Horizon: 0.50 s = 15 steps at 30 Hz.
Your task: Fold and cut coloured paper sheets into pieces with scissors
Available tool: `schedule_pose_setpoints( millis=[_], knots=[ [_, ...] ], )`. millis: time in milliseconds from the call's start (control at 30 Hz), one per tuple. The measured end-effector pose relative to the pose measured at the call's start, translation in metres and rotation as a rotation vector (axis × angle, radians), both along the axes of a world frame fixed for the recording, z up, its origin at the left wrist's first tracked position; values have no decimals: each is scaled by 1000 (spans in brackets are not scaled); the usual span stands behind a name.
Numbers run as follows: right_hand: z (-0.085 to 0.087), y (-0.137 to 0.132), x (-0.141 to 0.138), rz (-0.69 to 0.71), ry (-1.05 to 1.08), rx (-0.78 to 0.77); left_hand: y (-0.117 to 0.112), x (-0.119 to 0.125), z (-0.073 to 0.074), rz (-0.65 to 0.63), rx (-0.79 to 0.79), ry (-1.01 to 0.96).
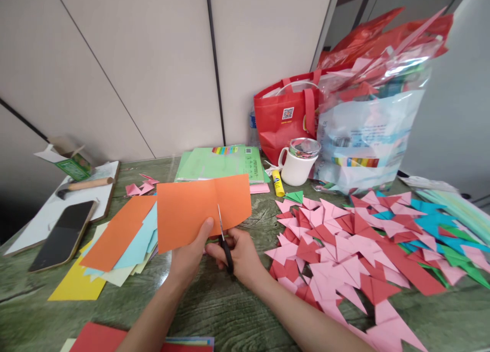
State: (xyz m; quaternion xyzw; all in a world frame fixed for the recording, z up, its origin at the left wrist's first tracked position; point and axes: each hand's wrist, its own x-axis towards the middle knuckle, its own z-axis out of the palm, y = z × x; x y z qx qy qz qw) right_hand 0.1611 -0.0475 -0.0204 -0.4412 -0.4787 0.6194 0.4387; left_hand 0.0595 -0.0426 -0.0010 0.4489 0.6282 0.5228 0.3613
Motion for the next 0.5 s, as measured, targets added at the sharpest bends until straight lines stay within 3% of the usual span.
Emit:
schedule_pose_setpoints(
  millis=[500],
  knots=[
    [1,-1,2,37,-2,6,-2,2,1,-11,-99,-100]
  ],
)
